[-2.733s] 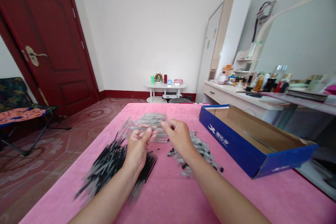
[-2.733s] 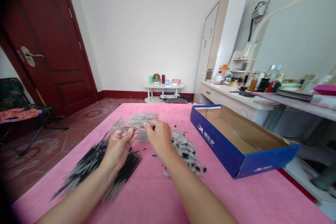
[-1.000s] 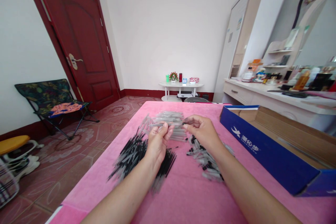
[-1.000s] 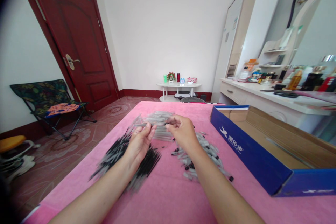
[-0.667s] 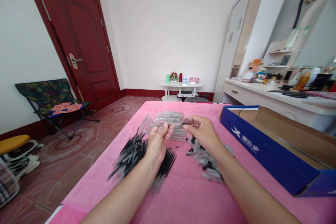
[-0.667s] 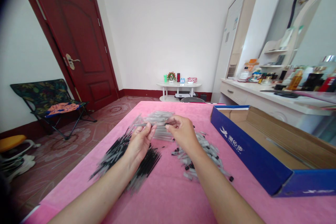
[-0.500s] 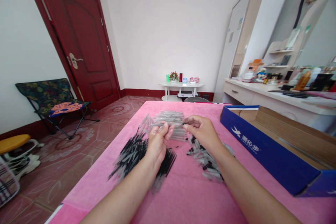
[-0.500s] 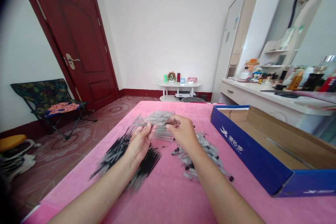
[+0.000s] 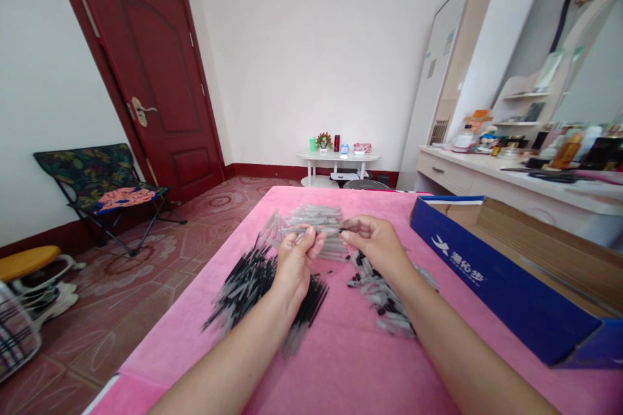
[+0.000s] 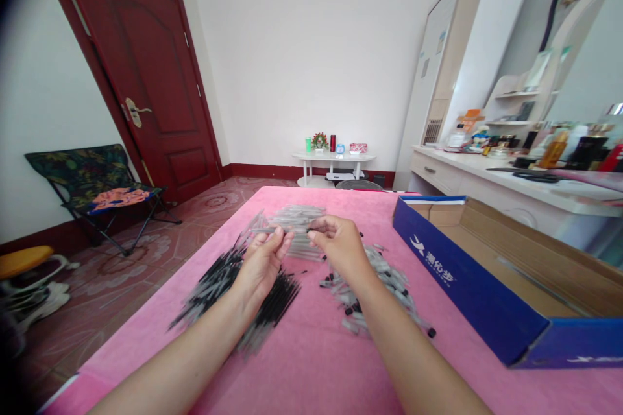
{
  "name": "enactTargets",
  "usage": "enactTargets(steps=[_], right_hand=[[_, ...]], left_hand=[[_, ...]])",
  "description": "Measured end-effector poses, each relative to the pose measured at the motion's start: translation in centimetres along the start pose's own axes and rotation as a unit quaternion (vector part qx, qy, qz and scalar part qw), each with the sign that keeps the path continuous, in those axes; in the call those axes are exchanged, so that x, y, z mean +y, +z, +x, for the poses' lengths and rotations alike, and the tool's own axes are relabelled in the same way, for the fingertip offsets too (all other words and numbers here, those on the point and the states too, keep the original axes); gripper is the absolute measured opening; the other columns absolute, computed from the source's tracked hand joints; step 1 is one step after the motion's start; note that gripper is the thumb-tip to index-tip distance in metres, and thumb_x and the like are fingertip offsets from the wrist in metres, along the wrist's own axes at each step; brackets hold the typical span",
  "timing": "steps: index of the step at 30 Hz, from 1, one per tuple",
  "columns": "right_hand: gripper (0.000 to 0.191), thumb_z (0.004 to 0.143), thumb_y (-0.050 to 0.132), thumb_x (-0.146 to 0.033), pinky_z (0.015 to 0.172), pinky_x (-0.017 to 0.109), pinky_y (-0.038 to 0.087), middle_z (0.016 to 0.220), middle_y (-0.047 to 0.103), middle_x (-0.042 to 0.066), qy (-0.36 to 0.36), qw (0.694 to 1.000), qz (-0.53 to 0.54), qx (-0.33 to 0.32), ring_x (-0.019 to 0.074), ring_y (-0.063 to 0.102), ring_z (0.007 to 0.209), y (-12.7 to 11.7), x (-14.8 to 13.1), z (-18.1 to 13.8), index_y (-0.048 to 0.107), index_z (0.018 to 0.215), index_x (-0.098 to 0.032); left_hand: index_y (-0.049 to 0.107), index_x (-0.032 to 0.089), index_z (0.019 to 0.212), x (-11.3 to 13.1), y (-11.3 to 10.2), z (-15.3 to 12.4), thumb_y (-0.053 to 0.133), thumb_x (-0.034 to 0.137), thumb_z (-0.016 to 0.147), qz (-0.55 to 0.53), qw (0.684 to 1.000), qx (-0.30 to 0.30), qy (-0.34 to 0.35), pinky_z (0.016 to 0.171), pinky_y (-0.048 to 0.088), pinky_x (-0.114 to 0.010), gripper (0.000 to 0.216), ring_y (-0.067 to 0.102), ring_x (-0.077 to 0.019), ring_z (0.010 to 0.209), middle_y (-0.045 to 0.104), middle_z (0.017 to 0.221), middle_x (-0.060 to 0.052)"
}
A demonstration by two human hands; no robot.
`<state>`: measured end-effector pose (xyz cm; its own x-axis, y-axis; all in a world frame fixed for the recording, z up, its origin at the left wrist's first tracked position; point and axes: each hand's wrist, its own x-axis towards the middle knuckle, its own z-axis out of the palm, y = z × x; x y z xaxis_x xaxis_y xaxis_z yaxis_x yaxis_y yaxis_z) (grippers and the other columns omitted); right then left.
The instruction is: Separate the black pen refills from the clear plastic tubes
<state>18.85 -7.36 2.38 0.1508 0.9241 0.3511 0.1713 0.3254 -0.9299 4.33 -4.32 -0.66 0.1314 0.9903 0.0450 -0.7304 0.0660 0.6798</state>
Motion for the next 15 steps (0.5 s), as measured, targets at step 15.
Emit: enactTargets(steps=[15], right_hand=[[0.041, 0.084, 0.035, -0.043, 0.042, 0.021, 0.035, 0.047, 0.052, -0.001, -0.046, 0.984, -0.171, 0.009, 0.0090, 0.047, 0.039, 0.59, 0.36, -0.95, 0.052, 0.057, -0.017]], left_hand=[[0.053, 0.015, 0.080, -0.02, 0.32, -0.38, 0.071, 0.017, 0.062, 0.019, 0.999, -0.030, 0.020, 0.061, 0.051, -0.017, 0.025, 0.065, -0.0117, 0.067, 0.066, 0.075, -0.002]])
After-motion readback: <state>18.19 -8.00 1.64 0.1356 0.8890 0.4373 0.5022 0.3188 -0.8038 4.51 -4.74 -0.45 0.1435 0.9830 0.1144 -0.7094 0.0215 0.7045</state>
